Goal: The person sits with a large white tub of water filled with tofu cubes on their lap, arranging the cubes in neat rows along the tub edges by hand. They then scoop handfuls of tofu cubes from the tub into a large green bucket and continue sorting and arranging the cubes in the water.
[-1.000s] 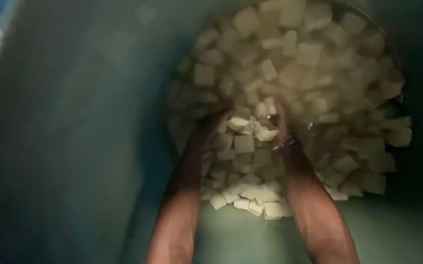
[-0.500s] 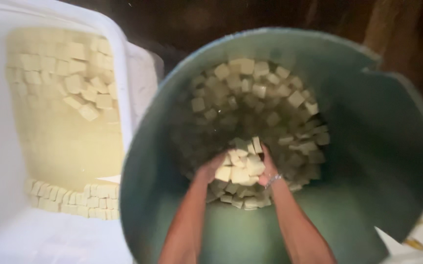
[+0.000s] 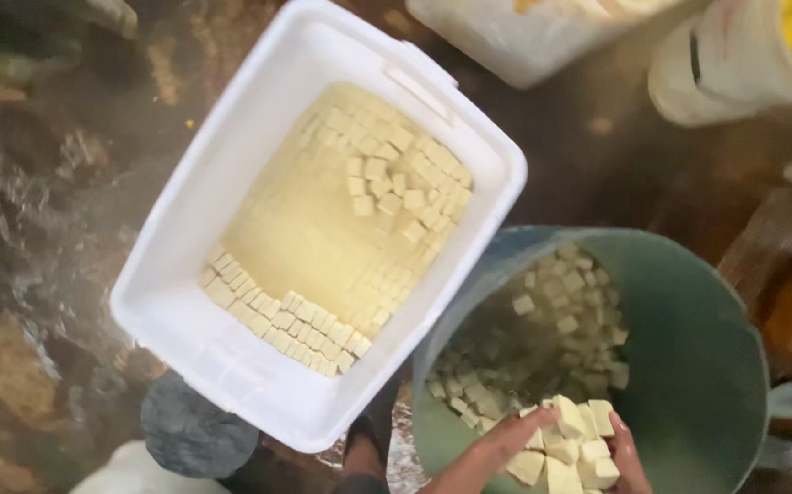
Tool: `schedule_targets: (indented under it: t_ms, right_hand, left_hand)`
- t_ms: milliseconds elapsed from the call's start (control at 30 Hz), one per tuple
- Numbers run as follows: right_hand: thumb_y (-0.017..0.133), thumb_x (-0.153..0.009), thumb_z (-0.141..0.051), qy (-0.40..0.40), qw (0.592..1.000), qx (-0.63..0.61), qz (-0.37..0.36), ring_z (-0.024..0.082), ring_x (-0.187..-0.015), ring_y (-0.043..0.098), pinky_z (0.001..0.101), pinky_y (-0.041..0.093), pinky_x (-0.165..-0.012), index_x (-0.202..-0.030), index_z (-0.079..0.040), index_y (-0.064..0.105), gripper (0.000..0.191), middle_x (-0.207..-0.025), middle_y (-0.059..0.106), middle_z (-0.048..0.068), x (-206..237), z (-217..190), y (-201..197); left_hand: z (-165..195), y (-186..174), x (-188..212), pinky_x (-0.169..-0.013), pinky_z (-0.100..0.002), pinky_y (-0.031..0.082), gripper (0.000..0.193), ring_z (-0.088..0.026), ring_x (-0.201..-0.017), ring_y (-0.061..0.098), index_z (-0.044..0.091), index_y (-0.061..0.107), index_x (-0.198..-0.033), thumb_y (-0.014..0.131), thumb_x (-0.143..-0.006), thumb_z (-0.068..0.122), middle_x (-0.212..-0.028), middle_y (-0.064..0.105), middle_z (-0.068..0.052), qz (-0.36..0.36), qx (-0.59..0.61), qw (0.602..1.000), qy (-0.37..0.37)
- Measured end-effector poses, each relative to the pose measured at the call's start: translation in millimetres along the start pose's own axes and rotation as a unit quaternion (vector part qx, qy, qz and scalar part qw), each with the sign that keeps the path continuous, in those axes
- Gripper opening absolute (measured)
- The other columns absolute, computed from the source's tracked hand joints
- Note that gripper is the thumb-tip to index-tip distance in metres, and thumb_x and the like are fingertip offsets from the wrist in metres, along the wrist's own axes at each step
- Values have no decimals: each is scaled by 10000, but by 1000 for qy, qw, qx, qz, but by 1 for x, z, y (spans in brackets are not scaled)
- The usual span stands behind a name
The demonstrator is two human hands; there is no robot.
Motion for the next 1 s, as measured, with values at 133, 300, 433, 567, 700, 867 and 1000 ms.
schedule_targets:
  t_ms: [133, 300, 433, 567, 700, 867, 1000]
  right_hand:
    - [357, -1046, -553, -73, 996, 12, -48, 316, -1064, 673, 479, 539, -918, -1371, -77, 561, 611, -1234, 679, 154, 20, -52, 47]
    - [361, -1034, -569, -79, 985, 138, -64, 307, -1026, 681, 478, 545, -886, -1376, -87, 566, 625, -1224, 686, 150, 63, -128, 167]
    - [405, -1011, -559, -55, 970, 181, -152, 278, -1014, 691, 468, 551, -884, -1370, -107, 556, 597, -1222, 692, 118, 63, -162, 315]
    - [498, -971, -590, -28, 936, 257, -240, 265, -983, 717, 445, 553, -887, -1343, -85, 617, 638, -1187, 730, 137, 13, -170, 462]
    - [539, -894, -652, 14, 925, 336, -176, 245, -1024, 719, 493, 567, -925, -1308, -136, 621, 666, -1177, 739, 62, -65, -159, 555]
    - [559, -876, -673, -18, 904, 351, -245, 243, -1164, 687, 487, 567, -987, -1368, -152, 596, 717, -1318, 697, 63, -111, -140, 620]
    - [401, -943, -728, -59, 931, 328, -150, 193, -1128, 605, 484, 382, -1083, -1426, -242, 546, 700, -1402, 630, 17, -102, -150, 622]
  left_hand:
    - [70, 9, 62, -988, -310, 527, 478, -136, -1134, 666, 96, 652, -1338, 649, -988, 421, -1255, 701, -16, -57, 88, 981, 164]
    - [140, -17, 69, -940, -344, 532, 460, -189, -1074, 664, 50, 674, -1312, 647, -987, 374, -1207, 709, -70, -5, 91, 979, 181]
    - [213, -87, 66, -948, -342, 547, 516, -171, -1104, 674, 55, 654, -1346, 660, -953, 390, -1251, 708, -73, 72, 76, 966, 236]
    - [297, -184, 48, -999, -352, 540, 626, -164, -1211, 655, 162, 540, -1459, 637, -921, 467, -1379, 662, -18, 106, 110, 949, 277]
    - [353, -270, 21, -901, -489, 560, 723, -250, -1156, 681, 153, 573, -1453, 531, -941, 662, -1329, 691, -59, 54, 145, 960, 233]
    - [385, -339, 3, -848, -677, 534, 826, -288, -1147, 686, 254, 567, -1433, 386, -863, 823, -1324, 689, -18, 82, 116, 968, 209]
    - [388, -364, 4, -903, -660, 538, 947, -353, -1240, 612, 188, 419, -1544, 413, -859, 842, -1466, 564, -123, 121, 219, 932, 261]
Point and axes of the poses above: each hand's wrist, its own x-axis away from the middle knuckle, its own y-axis out of the palm, z = x × y, the point moved 5 cm from there along -x, towards the middle knuckle
